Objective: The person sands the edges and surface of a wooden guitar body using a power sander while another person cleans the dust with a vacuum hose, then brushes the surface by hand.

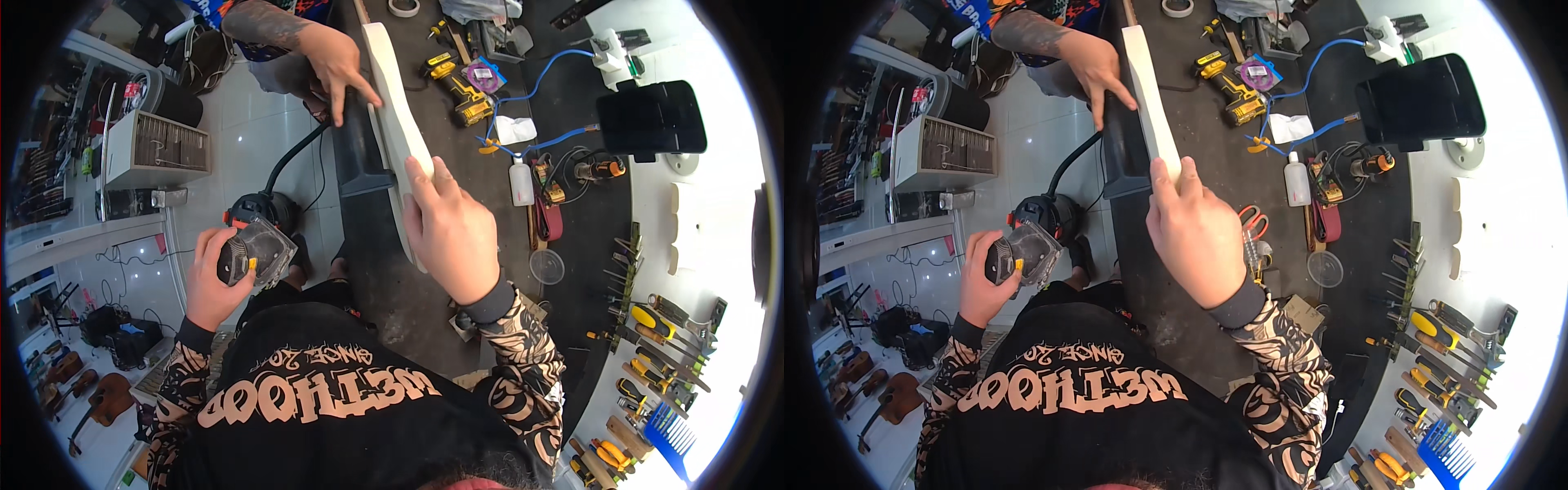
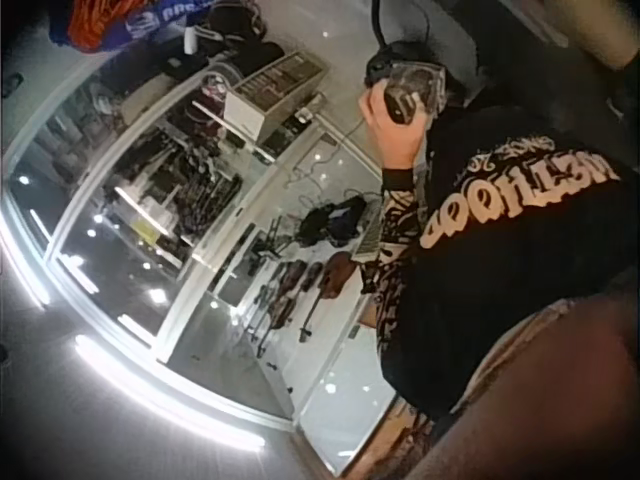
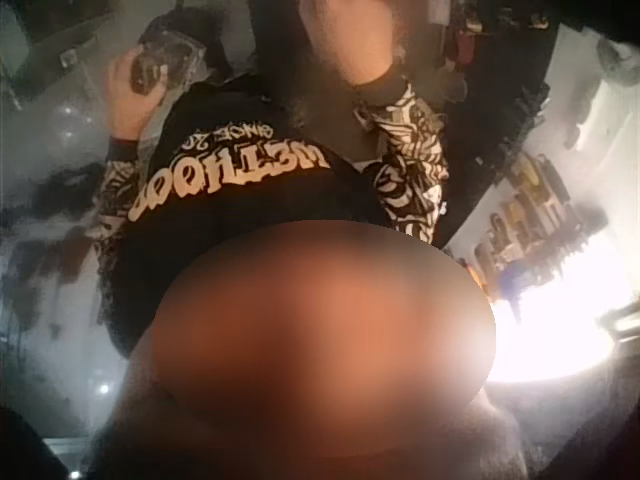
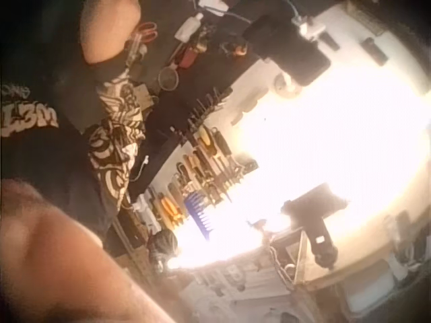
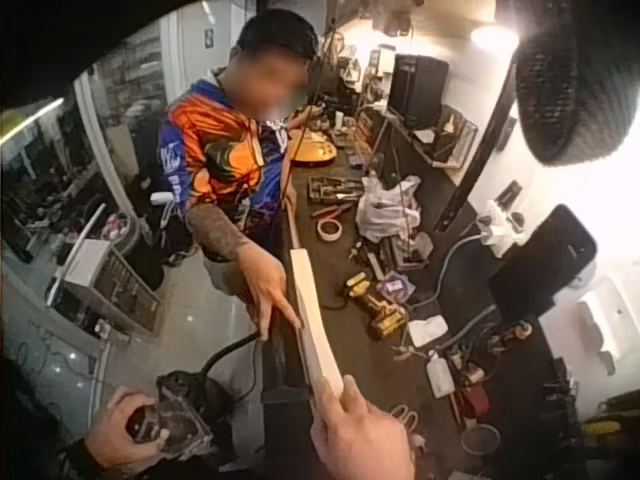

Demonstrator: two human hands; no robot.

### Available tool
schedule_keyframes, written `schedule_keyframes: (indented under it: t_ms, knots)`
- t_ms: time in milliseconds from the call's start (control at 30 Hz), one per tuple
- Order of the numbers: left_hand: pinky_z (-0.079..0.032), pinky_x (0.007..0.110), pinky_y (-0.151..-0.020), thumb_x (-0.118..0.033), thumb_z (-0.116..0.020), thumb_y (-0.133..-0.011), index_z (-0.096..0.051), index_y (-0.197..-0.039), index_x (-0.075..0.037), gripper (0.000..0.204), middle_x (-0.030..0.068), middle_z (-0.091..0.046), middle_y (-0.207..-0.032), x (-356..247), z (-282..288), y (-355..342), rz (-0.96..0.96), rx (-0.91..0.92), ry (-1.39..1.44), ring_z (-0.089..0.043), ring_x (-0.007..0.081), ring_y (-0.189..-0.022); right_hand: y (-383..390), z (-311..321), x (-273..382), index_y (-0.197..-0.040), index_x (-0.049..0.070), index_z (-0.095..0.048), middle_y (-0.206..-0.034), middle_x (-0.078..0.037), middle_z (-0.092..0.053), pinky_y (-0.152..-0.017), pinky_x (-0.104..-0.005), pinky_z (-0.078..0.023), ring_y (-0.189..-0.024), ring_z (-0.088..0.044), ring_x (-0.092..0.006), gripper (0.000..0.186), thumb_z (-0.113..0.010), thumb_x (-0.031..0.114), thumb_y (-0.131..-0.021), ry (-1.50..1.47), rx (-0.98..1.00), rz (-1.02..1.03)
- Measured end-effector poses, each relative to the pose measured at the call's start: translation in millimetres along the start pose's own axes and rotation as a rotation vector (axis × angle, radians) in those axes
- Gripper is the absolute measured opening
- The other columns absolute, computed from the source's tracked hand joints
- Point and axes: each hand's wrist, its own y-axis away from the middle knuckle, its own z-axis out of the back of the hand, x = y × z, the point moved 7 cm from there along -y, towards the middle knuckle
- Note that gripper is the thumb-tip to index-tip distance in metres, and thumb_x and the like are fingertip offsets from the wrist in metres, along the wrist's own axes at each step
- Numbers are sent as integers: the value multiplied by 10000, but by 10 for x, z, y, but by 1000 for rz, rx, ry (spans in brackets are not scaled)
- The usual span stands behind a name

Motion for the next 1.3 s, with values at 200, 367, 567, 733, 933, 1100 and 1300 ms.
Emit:
schedule_keyframes:
  t_ms: [200,367,567,733,933,1100,1300]
  knots:
    - [-612,495,-1001,-123,-892,-800,-622,-1489,-119,740,181,-629,-1420,212,183,227,-22,-52,-7,-728,449,-1186,-213,-52,60,-1389,43,-761,-956,-147,-736,-622,-430,-626,-710,-772,-299,416,-767,176,-994,132,60,-10]
    - [-606,502,-1015,-125,-894,-801,-629,-1487,-120,736,180,-628,-1411,412,329,349,-42,-73,44,-720,453,-1201,-423,-240,-34,-1457,5,-690,-942,-247,-760,-724,-531,-637,-815,-780,-451,490,-730,217,-1017,21,90,-26]
    - [-596,501,-1047,-129,-900,-805,-645,-1474,-112,716,172,-631,-1410,778,542,549,-12,-137,117,-710,439,-1244,73,-189,229,-1574,-19,-599,-1235,-343,-782,-950,-541,-624,-1104,-783,-505,558,-716,235,-1091,-251,29,-365]
    - [-583,490,-1084,-128,-901,-821,-643,-1492,-108,720,179,-629,-1433,1126,732,548,-46,-145,136,-692,423,-1291,707,-267,610,-1681,-23,-477,-1546,-311,-662,-1152,-487,-544,-1408,-683,-448,548,-612,178,-1190,-405,-211,-477]
    - [-558,468,-1114,-114,-902,-848,-652,-1479,-50,681,177,-639,-1408,1575,1080,521,-101,-159,225,-672,388,-1295,1078,-612,741,-1628,-6,-509,-1518,-254,-652,-1185,-431,-496,-1402,-655,-375,465,-595,178,-1209,-393,-379,-512]
    - [-561,413,-1089,-91,-888,-878,-631,-1516,-57,689,142,-650,-1367,1945,1389,452,-177,-158,328,-681,310,-1217,1220,-673,834,-1599,30,-553,-1366,-221,-758,-1114,-409,-540,-1292,-737,-330,463,-641,247,-1200,-446,-371,-629]
    - [-611,373,-698,-204,-717,-1023,-580,-1604,-143,599,97,-672,-1312,2522,1748,301,158,-90,1328,-711,217,-985,1287,-738,909,-1509,8,-629,-1323,-195,-787,-1075,-389,-561,-1222,-749,-245,446,-739,216,-1130,-450,-427,-737]
